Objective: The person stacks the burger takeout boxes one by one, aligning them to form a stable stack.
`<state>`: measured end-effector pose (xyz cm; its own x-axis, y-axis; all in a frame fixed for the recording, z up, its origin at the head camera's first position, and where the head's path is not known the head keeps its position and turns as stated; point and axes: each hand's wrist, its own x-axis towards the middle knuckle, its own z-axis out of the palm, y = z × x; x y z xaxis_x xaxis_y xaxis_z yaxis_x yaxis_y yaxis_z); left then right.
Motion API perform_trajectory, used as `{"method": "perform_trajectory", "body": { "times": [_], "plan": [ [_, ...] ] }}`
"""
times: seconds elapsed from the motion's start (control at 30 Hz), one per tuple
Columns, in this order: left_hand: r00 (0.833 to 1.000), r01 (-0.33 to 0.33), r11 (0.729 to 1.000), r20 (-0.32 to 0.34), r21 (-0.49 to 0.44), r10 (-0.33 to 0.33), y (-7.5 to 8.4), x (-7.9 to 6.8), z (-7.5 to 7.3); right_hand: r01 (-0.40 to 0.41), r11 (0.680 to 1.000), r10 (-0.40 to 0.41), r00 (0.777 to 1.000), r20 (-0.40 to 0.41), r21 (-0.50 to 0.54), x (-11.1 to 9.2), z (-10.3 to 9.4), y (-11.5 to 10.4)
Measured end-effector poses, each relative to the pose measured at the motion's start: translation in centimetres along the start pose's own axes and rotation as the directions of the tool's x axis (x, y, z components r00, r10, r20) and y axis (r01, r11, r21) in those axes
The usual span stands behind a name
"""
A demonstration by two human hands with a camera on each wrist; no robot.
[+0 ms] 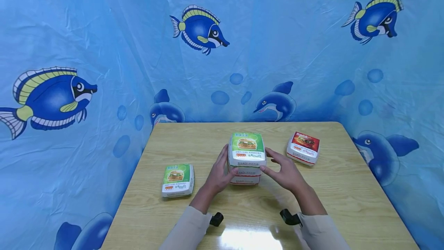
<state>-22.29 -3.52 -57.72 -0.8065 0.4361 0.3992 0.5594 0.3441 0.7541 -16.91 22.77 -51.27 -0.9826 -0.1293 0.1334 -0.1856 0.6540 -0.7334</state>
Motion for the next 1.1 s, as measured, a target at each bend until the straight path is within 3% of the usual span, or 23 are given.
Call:
{"method": "perform_trajectory", "body": {
  "times": [0.57, 0.93, 1.1],
  "plan": [
    [0.998, 0.066, 0.998, 0.012, -0.007, -0.066, 0.0, 0.0, 0.1, -0.024, 1.000, 0.023, 1.000, 0.014, 0.017, 0.3, -0.1, 0.3],
    [1.000, 0.024, 1.000, 0.009, -0.019, -0.024, -0.1, 0.1, 0.2, 0.033, 0.999, -0.033, 0.999, 0.011, 0.021, 0.2, 0.1, 0.8],
    [0.997, 0.078, 0.997, 0.017, -0.020, -0.078, 0.0, -0.1, 0.2, 0.067, 0.998, -0.067, 0.998, 0.010, 0.018, 0.3, 0.3, 1.0]
  ]
}}
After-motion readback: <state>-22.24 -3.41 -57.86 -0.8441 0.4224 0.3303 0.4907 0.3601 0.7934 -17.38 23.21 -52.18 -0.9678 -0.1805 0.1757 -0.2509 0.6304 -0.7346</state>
